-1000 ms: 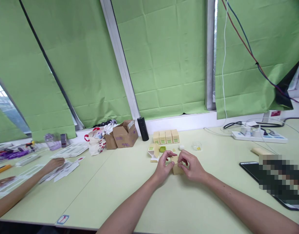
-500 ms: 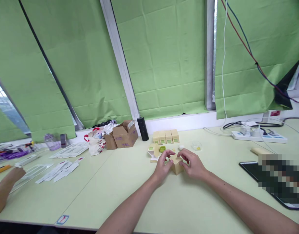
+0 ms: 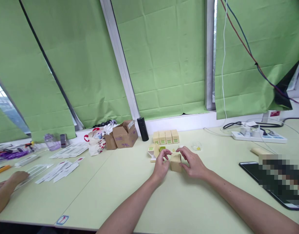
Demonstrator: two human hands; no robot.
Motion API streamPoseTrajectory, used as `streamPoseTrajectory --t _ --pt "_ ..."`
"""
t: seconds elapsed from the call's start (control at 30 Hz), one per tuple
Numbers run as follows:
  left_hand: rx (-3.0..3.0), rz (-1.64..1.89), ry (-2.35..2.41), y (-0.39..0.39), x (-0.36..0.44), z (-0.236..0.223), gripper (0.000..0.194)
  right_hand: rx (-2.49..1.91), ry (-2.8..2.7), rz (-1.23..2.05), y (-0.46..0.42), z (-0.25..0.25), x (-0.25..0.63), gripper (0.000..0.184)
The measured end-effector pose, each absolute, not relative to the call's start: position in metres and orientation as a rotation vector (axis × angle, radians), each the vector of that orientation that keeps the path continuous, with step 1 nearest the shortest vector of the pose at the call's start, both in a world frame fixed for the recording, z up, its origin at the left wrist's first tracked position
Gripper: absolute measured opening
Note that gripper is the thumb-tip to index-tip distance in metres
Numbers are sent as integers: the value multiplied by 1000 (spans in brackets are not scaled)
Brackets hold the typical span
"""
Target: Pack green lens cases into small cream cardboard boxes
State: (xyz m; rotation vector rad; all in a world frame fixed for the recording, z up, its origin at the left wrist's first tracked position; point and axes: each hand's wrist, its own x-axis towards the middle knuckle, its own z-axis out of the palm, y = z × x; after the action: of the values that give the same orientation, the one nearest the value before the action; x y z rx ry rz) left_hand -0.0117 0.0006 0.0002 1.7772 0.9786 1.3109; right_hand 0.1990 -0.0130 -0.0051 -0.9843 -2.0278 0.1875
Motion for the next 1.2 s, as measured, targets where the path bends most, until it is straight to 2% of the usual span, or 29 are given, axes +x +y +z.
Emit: streamPoseTrajectory --t 0.1,0.23,0.37,0.47,0.6,0.8,0.87,1.13,1.2 --pt "1782 1353 1026 3 -12 -2 45 -1084 -1957 190 -5 -11 201 53" --pt "1784 1382 1033 3 -12 -2 44 -1292 -1794 190 8 -21 202 43" --pt "1794 1404 1009 1 -11 0 35 -1469 -1718 202 16 -32 202 31" --pt "1773 1438 1044 3 -12 -2 28 -1491 -1785 274 22 -39 206 31" --pt "1744 1448 1140 10 -15 -8 23 -1454 -1860 378 26 -43 213 41" --pt "1744 1443 1206 15 -17 -13 23 -1370 -1940 558 19 -38 218 74" --pt "1759 1447 1218 15 -17 -13 24 -1364 -1906 561 16 -34 215 77" --pt "1795 1422 1220 11 -16 -8 26 -1223 -1808 614 21 -25 196 49" --pt "1800 1414 1234 9 -17 -6 25 -1247 -1786 603 30 -19 197 48"
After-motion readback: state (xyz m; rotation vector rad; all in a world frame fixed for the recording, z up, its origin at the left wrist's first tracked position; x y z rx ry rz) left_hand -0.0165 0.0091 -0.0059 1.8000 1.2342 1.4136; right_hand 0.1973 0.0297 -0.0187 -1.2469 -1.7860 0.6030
